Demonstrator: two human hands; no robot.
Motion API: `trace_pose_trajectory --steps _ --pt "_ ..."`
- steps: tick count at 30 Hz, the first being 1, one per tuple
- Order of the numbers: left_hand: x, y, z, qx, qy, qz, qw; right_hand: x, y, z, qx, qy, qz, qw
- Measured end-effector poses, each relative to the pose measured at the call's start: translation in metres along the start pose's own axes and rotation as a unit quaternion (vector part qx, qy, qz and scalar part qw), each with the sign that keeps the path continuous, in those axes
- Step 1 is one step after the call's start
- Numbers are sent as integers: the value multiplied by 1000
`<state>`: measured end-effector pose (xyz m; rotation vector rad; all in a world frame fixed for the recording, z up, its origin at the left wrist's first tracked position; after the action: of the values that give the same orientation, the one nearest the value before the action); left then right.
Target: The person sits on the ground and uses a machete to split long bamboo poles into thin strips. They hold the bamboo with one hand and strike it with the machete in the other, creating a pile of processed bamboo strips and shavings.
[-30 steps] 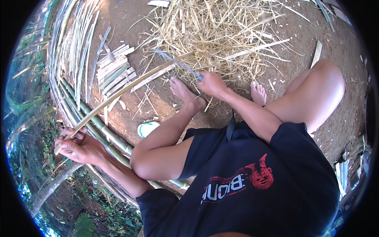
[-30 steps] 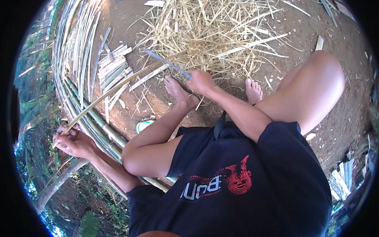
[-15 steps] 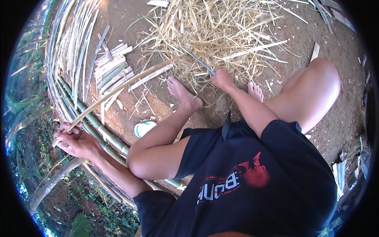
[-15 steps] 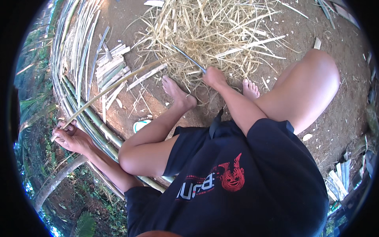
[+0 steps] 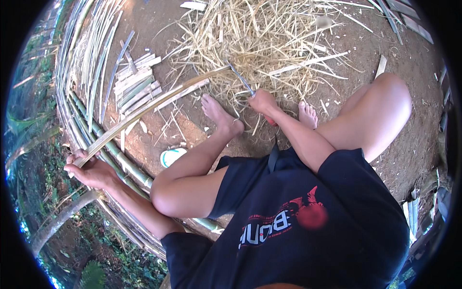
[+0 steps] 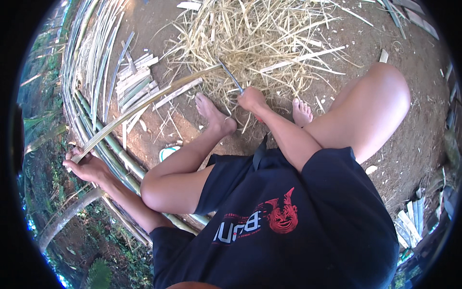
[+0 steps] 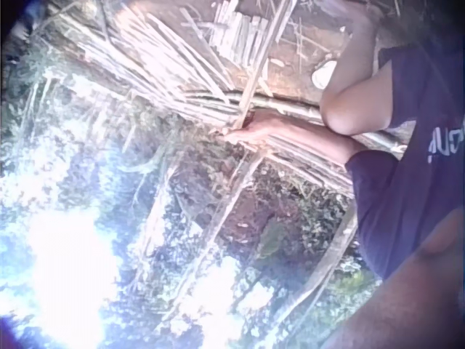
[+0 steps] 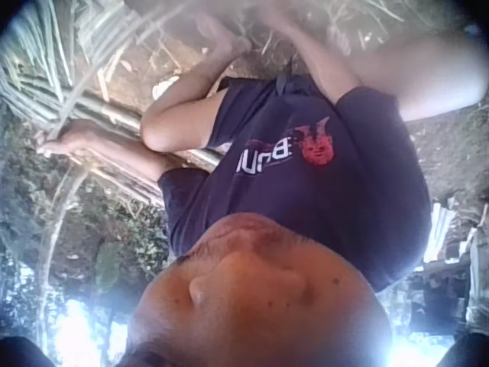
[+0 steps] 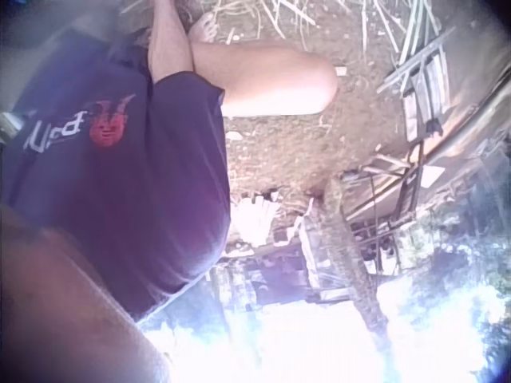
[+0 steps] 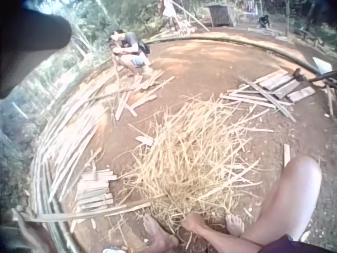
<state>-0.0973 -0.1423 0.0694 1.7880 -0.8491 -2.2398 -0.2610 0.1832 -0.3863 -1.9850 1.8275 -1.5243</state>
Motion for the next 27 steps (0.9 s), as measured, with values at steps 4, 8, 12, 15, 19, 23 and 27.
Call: trace_pose_trajectory --steps 4,8,12,15,19,23,27 --pt "-5 -9 10 -30 70 44 996 63 -44 -13 15 48 -110 993" --pt "-14 -13 17 -39 42 61 996 128 -92 -11 40 100 -290 951" --pt "-34 -33 40 -44 51 109 992 145 -120 -22 -77 140 -413 896" --pt "-40 -43 47 -64 54 128 988 126 -98 -23 -5 142 -281 949" --pt "-41 -46 45 -87 60 142 984 123 -99 -30 -5 143 -265 953" --pt "-51 -53 54 -73 70 144 984 131 -112 -25 -91 153 -373 911" --pt "-56 -62 70 -83 66 152 983 74 -40 -17 -46 96 -194 975"
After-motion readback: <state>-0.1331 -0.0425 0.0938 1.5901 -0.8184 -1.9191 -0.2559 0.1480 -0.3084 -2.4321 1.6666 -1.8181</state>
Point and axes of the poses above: each hand's wrist, its own y-axis towards the middle knuckle, its own z-axis out of the palm, x = y × z, the point moved 8 cm from there along y, towards the middle knuckle, and after that the axes turned 12 degrees about -x, right-handed, at the moved point
